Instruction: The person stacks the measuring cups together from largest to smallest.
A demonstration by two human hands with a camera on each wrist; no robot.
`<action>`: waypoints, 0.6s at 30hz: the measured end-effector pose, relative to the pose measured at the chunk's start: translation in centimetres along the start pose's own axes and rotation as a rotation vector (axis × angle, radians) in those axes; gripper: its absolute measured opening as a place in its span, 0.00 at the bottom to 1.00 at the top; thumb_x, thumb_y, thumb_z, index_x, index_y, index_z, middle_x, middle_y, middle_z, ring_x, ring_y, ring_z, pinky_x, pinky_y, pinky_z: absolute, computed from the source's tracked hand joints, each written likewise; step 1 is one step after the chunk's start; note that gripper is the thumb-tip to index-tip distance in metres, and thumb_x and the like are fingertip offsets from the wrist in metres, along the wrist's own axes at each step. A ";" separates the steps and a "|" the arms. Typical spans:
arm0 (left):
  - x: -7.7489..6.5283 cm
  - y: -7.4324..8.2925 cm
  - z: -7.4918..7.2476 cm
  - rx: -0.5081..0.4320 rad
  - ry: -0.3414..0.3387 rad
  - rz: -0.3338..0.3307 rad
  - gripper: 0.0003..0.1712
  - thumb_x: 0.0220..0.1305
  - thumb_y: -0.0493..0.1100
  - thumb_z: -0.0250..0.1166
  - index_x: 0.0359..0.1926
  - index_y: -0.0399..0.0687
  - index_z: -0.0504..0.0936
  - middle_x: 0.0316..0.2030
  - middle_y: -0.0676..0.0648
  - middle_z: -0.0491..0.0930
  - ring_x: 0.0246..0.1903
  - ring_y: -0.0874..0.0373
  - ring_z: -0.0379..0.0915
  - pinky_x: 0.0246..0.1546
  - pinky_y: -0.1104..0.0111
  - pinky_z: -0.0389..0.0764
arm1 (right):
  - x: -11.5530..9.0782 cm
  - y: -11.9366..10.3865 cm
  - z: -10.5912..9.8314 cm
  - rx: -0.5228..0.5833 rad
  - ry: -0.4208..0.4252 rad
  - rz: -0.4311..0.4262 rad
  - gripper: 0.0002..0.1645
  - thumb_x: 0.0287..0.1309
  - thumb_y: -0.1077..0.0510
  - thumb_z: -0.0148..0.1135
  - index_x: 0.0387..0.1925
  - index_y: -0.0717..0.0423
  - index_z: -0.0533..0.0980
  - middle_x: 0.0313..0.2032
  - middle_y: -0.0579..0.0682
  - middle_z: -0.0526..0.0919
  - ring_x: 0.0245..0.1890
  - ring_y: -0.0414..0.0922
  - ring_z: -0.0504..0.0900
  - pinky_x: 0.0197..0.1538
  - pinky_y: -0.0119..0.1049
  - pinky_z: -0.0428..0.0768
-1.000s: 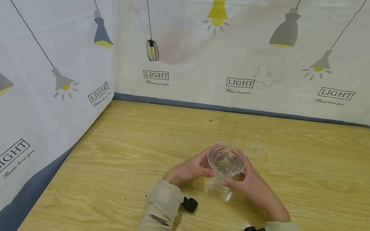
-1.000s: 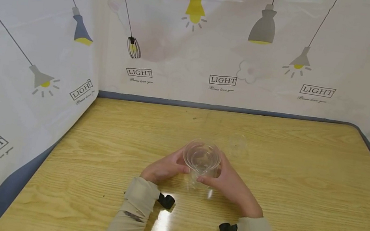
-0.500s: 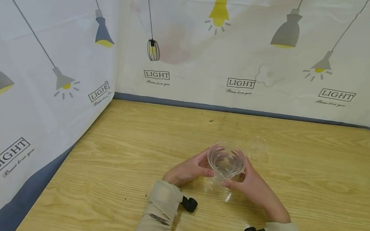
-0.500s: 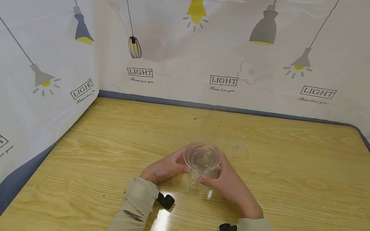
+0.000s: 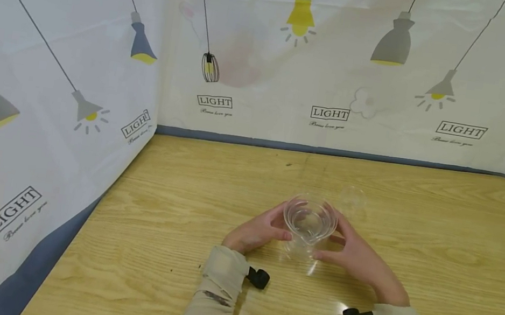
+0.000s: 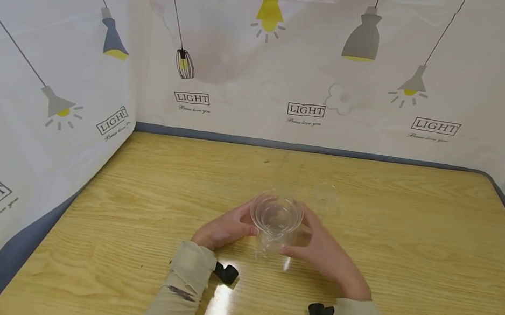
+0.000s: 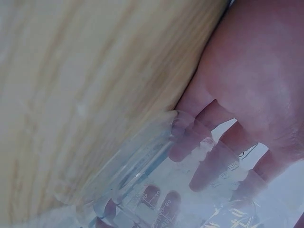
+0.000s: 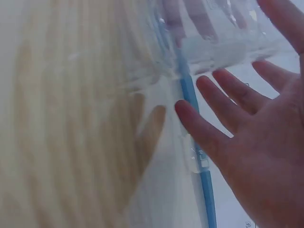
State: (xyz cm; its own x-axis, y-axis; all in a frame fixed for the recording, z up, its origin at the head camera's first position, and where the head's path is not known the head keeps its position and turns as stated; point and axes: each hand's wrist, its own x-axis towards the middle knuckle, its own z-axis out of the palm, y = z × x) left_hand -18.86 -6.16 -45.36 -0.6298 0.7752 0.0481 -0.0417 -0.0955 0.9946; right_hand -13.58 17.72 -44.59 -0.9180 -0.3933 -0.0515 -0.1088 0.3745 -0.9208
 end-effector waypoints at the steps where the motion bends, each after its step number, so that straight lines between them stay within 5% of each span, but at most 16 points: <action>1: 0.0 0.0 0.0 -0.001 0.000 0.002 0.45 0.57 0.24 0.53 0.69 0.54 0.45 0.66 0.51 0.51 0.64 0.58 0.47 0.60 0.66 0.54 | -0.1 0.0 -0.2 0.008 -0.011 0.003 0.57 0.44 0.52 0.69 0.68 0.35 0.42 0.66 0.50 0.49 0.58 0.59 0.62 0.50 0.52 0.70; 7: 0.4 -1.0 -0.4 -0.028 -0.020 0.039 0.44 0.57 0.24 0.54 0.69 0.55 0.47 0.64 0.50 0.57 0.64 0.53 0.47 0.60 0.65 0.54 | -0.5 0.0 -1.1 -0.005 -0.030 0.006 0.49 0.48 0.51 0.66 0.67 0.39 0.49 0.66 0.51 0.50 0.59 0.62 0.58 0.53 0.55 0.66; 13: 0.8 -2.0 -0.8 -0.058 -0.011 0.066 0.45 0.54 0.38 0.64 0.68 0.56 0.49 0.63 0.51 0.59 0.64 0.57 0.49 0.61 0.66 0.53 | -0.5 0.0 -1.7 -0.046 0.057 -0.052 0.40 0.51 0.50 0.63 0.64 0.41 0.56 0.63 0.48 0.59 0.60 0.54 0.61 0.57 0.52 0.63; 18: 0.7 -1.8 -0.7 -0.074 0.012 0.044 0.44 0.55 0.29 0.60 0.67 0.59 0.51 0.64 0.51 0.57 0.64 0.60 0.47 0.61 0.66 0.52 | -0.8 -0.7 -2.0 -0.050 0.138 -0.076 0.37 0.53 0.50 0.61 0.63 0.43 0.58 0.59 0.48 0.65 0.58 0.47 0.64 0.56 0.48 0.64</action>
State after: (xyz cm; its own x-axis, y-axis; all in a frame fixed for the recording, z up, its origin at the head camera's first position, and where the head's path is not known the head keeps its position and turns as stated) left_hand -19.79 -5.91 -47.18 -0.6412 0.7621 0.0897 -0.0713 -0.1755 0.9819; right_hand -13.60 19.49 -43.16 -0.9496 -0.3043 0.0749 -0.1960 0.3905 -0.8995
